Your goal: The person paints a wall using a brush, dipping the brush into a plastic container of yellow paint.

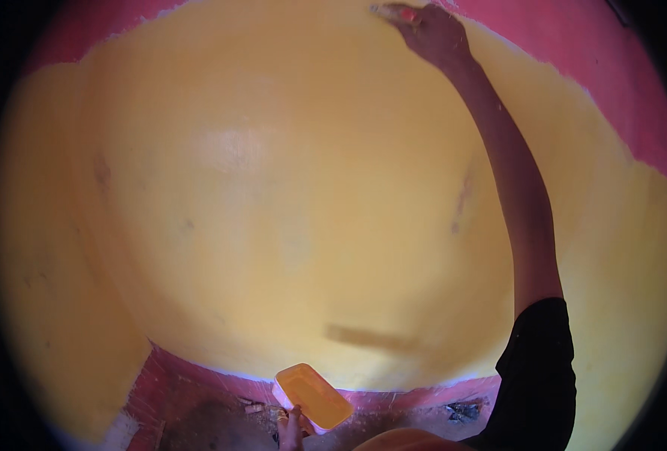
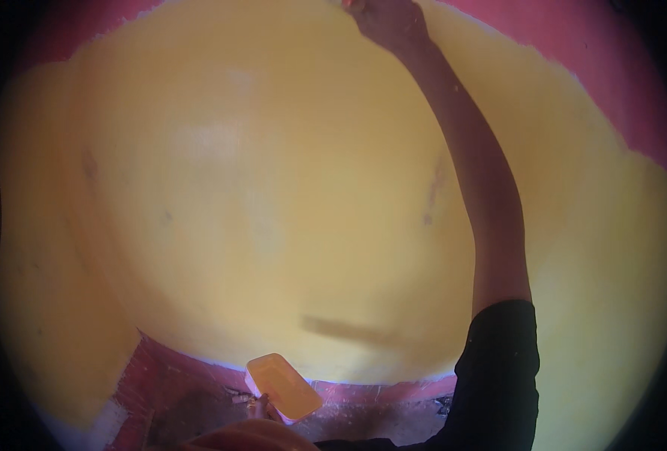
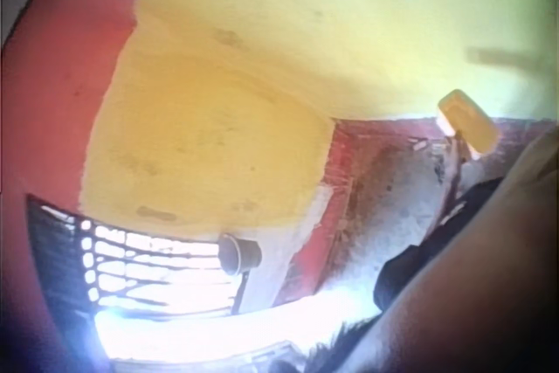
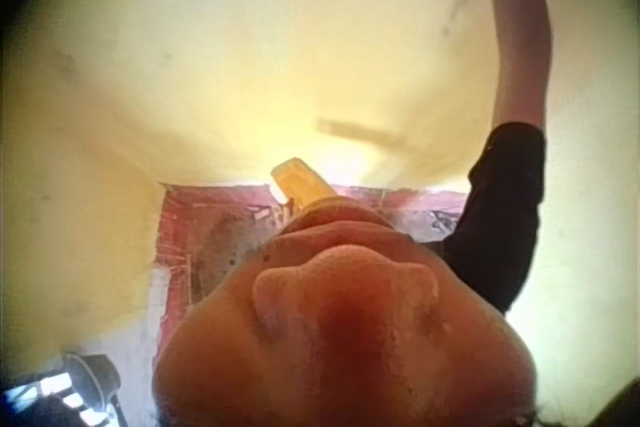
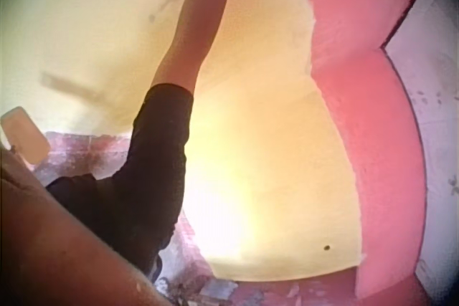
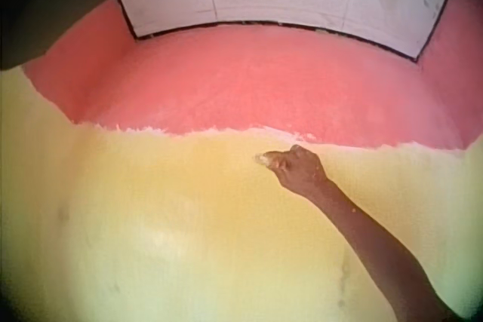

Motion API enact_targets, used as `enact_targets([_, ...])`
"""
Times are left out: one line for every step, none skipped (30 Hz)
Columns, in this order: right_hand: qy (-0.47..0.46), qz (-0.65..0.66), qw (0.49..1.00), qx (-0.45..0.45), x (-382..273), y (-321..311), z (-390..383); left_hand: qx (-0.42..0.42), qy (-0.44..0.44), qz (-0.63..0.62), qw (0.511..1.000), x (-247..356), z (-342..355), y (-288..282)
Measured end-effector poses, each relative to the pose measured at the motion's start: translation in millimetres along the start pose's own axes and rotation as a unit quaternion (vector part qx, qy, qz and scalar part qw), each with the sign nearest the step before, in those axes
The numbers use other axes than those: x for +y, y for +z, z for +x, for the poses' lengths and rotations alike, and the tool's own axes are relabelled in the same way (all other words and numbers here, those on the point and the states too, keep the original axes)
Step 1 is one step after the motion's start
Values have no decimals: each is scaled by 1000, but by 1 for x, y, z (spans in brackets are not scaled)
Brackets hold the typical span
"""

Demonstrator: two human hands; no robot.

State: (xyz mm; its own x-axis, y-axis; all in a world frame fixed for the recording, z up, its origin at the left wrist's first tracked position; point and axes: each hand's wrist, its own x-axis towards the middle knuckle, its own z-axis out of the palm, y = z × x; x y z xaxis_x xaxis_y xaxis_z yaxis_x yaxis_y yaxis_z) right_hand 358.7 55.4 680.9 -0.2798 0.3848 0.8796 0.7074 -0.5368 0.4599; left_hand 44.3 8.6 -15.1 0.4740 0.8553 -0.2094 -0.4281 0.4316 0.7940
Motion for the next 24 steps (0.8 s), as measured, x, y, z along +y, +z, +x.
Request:
enact_targets([23,-12,995,-94,-27,-10,-19,11,5,-4,1000,5,1,-5])
enact_targets([-31,22,996,-75,-39,-10,-44,14,8,-5,1000,7,3,-8])
enact_targets([-87,55,993,-56,-48,-6,-71,16,9,-10,1000,7,3,-9])
enact_targets([-93,66,988,-105,-63,-10,-95,20,13,-15,1000,10,5,-11])
enact_targets([-99,72,980,-156,-77,-17,-115,18,13,-17,1000,13,7,-14])
enact_targets([-124,93,974,-163,-86,-21,-135,21,16,-20,999,14,8,-16])
enact_targets([-148,112,967,-174,-92,-26,-146,21,15,-23,999,15,9,-17])
enact_targets([-144,101,962,-207,-93,-30,-143,21,14,-24,999,16,10,-19])
enact_targets([-139,91,957,-240,-95,-35,-139,22,16,-26,999,17,13,-20])
enact_targets([-135,82,950,-270,-97,-40,-136,25,17,-29,999,18,15,-23])
enact_targets([-131,73,952,-269,-87,-38,-127,20,16,-32,999,17,17,-21])
enact_targets([-126,65,953,-267,-68,-30,-110,17,15,-39,999,16,19,-20])
enact_targets([-125,57,955,-264,-53,-26,-91,13,14,-45,999,14,21,-19])
enact_targets([-80,73,955,-275,-47,-32,-69,18,18,-52,998,14,22,-21])
enact_targets([-36,89,953,-286,-42,-42,-45,22,20,-56,998,16,22,-24])
enact_targets([-19,102,963,-248,-35,-42,-27,29,23,-57,998,17,22,-27])
enact_targets([-1,114,971,-210,-26,-38,-13,34,27,-59,997,16,22,-28])
enact_targets([-8,98,980,-175,-12,-33,1,36,26,-64,997,14,23,-27])
enact_targets([-15,80,987,-138,3,-29,16,35,25,-67,997,11,23,-24])
enact_targets([8,29,992,-123,23,-27,34,29,21,-71,997,8,24,-19])
enact_targets([31,-22,994,-106,40,-27,53,22,17,-75,997,4,25,-15])
enact_targets([54,-69,992,-87,48,-27,63,20,16,-79,997,2,25,-12])
enact_targets([60,-18,997,-45,33,-32,62,29,21,-80,996,3,24,-14])
enact_targets([66,32,997,-2,19,-38,61,36,25,-81,996,5,24,-16])
